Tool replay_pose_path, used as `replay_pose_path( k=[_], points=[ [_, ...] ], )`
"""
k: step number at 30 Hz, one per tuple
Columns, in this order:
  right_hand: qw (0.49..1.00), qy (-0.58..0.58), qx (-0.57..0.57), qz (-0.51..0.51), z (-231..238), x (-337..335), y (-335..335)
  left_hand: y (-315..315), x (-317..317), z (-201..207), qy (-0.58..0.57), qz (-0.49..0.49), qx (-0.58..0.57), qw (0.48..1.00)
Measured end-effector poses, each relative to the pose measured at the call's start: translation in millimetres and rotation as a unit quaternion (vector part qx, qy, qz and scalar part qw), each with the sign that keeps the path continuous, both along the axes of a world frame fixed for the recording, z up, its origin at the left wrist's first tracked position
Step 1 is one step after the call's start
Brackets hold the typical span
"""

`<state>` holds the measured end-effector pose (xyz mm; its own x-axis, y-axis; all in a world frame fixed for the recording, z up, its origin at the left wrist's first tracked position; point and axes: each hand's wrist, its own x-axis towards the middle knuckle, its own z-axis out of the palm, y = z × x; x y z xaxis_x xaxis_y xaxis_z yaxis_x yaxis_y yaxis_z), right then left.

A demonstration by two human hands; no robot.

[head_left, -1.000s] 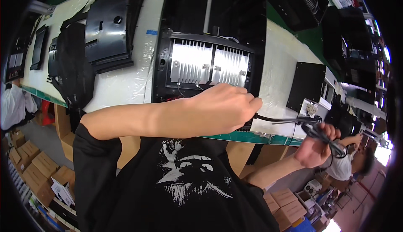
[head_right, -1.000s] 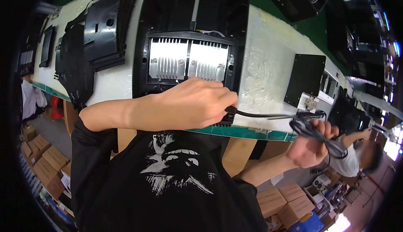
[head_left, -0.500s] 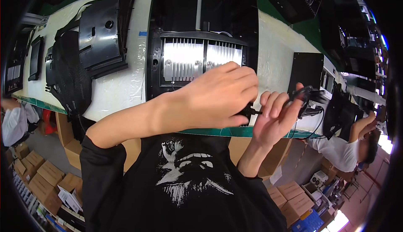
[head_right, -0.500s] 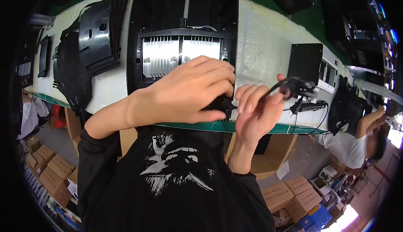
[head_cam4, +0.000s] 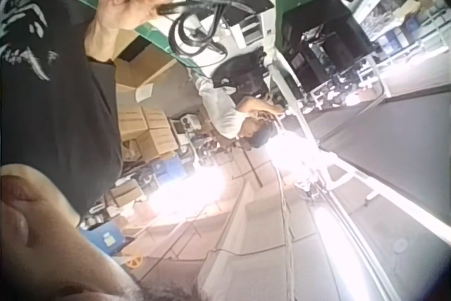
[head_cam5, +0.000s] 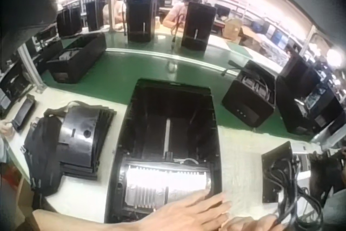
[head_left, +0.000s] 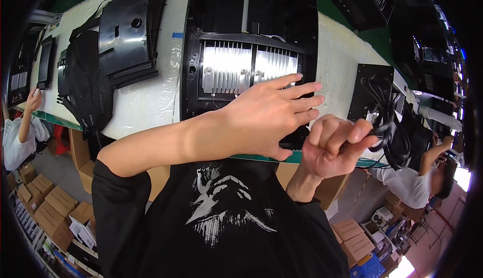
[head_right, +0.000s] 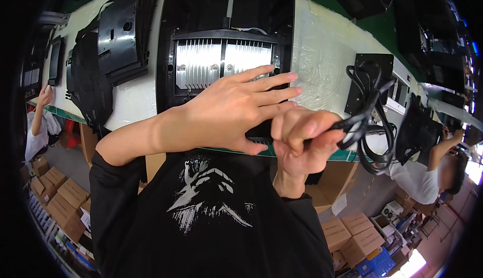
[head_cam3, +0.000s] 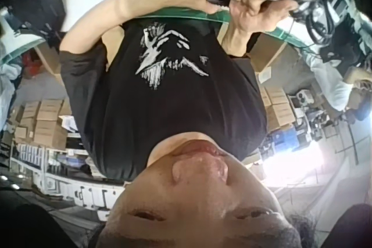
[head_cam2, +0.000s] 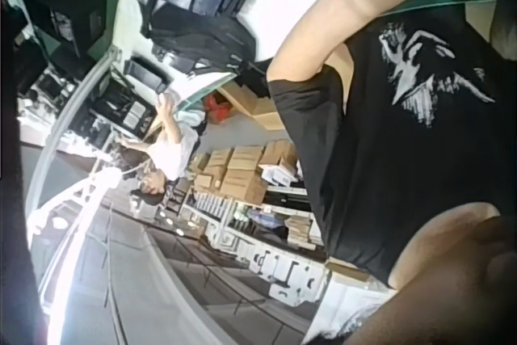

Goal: Assembling internal components of an electronic device housing using an electric screwdriver.

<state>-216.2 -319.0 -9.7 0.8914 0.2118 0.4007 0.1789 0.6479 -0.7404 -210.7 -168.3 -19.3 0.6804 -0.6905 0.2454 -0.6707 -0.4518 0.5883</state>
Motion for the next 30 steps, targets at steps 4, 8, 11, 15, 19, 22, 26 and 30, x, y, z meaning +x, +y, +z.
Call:
replay_pose_path(
  k=[4, 8, 11, 15, 19, 22, 26, 30],
  points=[
    [0.999, 0.023, 0.032, -0.015, -0.1, 8.3, -16.4, 0.7, -1.1, -0.3, -0.017, 0.013, -0.003, 1.0],
    [0.996, 0.007, 0.022, -0.084, 6.1, -1.1, -10.2, 1.4, -1.4, 1.2, 0.004, 0.021, -0.027, 0.999],
    [0.997, -0.011, 0.004, -0.078, 8.2, -10.4, -7.6, -0.5, -1.4, 1.0, 0.013, 0.017, -0.039, 0.999],
    [0.99, -0.142, 0.017, 0.017, 31.7, -21.7, 5.7, -2.5, -2.3, 0.0, -0.001, 0.008, -0.025, 1.0],
    [0.996, -0.087, -0.018, -0.023, 31.3, -7.6, -8.2, 0.2, -3.1, -2.6, -0.006, 0.009, -0.058, 0.998],
    [0.998, -0.034, 0.028, -0.039, 31.3, 1.0, -17.8, -4.4, -4.6, -7.9, -0.035, 0.02, -0.138, 0.99],
    [0.994, -0.071, -0.046, -0.076, 37.4, 0.2, -31.1, -16.9, -5.1, -3.8, -0.002, -0.023, -0.157, 0.987],
    [0.949, -0.272, -0.143, 0.076, 39.1, 17.0, -56.2, -24.1, -7.4, -2.4, 0.012, -0.006, -0.165, 0.986]
  ],
)
